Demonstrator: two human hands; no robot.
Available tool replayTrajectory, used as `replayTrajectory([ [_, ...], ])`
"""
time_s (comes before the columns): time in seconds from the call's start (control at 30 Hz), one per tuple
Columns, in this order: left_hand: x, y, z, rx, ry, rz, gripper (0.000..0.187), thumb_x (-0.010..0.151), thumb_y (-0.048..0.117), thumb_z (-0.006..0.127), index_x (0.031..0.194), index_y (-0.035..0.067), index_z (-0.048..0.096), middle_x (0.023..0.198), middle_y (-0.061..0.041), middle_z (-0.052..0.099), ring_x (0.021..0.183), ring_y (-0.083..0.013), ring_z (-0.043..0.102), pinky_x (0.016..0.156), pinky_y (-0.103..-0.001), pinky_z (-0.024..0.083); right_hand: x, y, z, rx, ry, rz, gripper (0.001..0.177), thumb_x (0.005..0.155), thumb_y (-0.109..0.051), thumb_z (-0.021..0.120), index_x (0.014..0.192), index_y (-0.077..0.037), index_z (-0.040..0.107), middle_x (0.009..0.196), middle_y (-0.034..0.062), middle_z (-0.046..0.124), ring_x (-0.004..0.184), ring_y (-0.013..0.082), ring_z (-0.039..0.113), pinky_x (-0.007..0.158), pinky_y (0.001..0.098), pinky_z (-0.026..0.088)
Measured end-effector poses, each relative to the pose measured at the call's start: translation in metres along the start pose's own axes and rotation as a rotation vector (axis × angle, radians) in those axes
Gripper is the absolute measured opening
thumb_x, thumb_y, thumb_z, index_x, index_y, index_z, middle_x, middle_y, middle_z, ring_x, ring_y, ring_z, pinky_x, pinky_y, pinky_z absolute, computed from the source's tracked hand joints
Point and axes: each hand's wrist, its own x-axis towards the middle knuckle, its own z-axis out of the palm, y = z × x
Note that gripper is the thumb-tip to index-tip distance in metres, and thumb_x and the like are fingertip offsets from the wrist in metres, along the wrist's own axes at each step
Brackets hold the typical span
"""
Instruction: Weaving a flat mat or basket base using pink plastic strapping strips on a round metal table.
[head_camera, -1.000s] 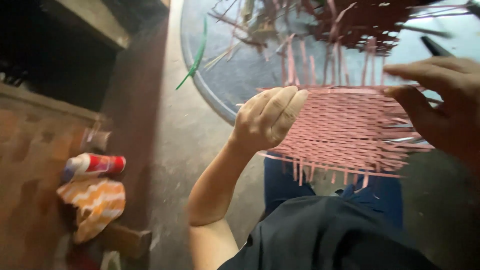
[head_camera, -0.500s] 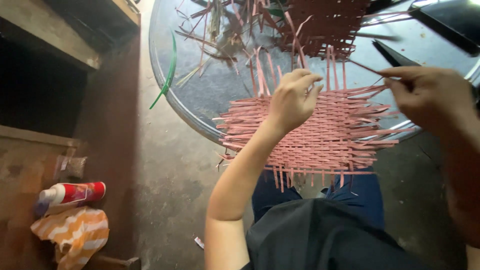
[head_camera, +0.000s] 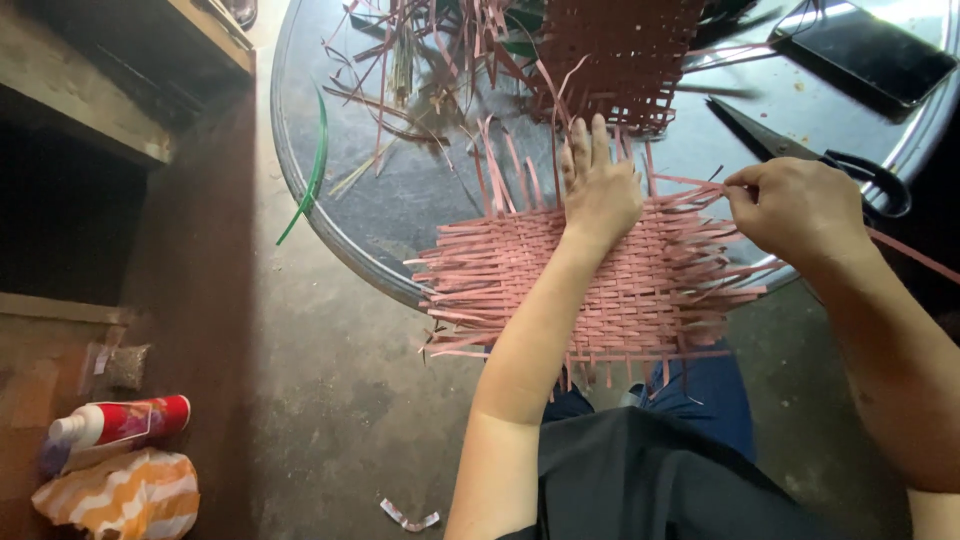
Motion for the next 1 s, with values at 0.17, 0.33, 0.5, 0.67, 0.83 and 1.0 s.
replayTrajectory([
  [0.17, -0.002, -0.002, 0.013, 0.080, 0.087, 0.080, 0.044, 0.080, 0.015, 0.030, 0.117, -0.006, 0.039, 0.137, -0.027, 0.008, 0.130, -0.0383, 0.002, 0.107, -0.048, -0.003, 0.014, 0.000, 0.002, -0.024, -0.045, 0.026, 0.031, 0.086, -0.032, 0.038, 0.100, -0.027, 0.064, 0.088, -0.0012, 0.066, 0.080, 0.0233, 0.062, 0.048, 0.0352, 0.050],
  [0.33, -0.004, 0.003, -0.008, -0.015, -0.057, 0.029, 0.040, 0.080, 0.015, 0.026, 0.114, -0.005, 0.032, 0.138, -0.024, -0.001, 0.130, -0.0358, -0.006, 0.106, -0.045, -0.005, 0.023, -0.012, -0.004, 0.048, -0.104, 0.025, 0.030, 0.084, -0.031, 0.041, 0.100, -0.021, 0.064, 0.092, 0.0032, 0.065, 0.085, 0.0248, 0.060, 0.063, 0.0372, 0.048],
  [0.5, -0.004, 0.005, -0.022, -0.102, -0.114, -0.016, 0.027, 0.074, 0.016, 0.034, 0.075, 0.000, 0.056, 0.139, -0.022, -0.001, 0.130, -0.0361, -0.008, 0.105, -0.045, -0.009, 0.034, -0.015, -0.003, 0.147, -0.160, 0.009, 0.028, 0.079, -0.023, 0.044, 0.095, -0.015, 0.066, 0.089, 0.0055, 0.066, 0.081, 0.0245, 0.060, 0.065, 0.0362, 0.046],
  [0.67, 0.006, -0.006, -0.011, -0.341, -0.254, -0.147, 0.040, 0.077, 0.018, 0.035, 0.114, 0.011, 0.050, 0.141, -0.014, -0.005, 0.129, -0.0304, -0.015, 0.103, -0.054, -0.006, 0.034, -0.012, -0.009, 0.287, -0.265, 0.075, 0.032, 0.084, -0.021, 0.040, 0.105, -0.025, 0.063, 0.056, 0.0051, 0.059, 0.044, 0.0177, 0.042, 0.043, 0.0294, 0.031],
  [0.83, 0.011, -0.015, -0.007, -0.538, -0.230, -0.205, 0.038, 0.079, 0.019, 0.035, 0.112, 0.022, 0.053, 0.143, -0.009, 0.001, 0.131, -0.0251, -0.010, 0.101, -0.051, -0.010, 0.035, -0.012, -0.012, 0.384, -0.304, 0.119, 0.027, 0.085, -0.021, 0.043, 0.101, -0.020, 0.065, 0.081, 0.0093, 0.064, 0.062, 0.0222, 0.055, 0.057, 0.0330, 0.040],
  [1.0, 0.014, -0.027, 0.006, -0.690, -0.169, -0.202, 0.040, 0.072, 0.012, 0.039, 0.105, 0.024, 0.058, 0.144, -0.008, 0.007, 0.133, -0.0244, -0.007, 0.101, -0.054, -0.004, 0.043, -0.002, -0.004, 0.476, -0.338, 0.108, 0.021, 0.083, -0.021, 0.053, 0.098, -0.016, 0.066, 0.102, 0.0089, 0.062, 0.092, 0.0245, 0.055, 0.074, 0.0388, 0.040],
])
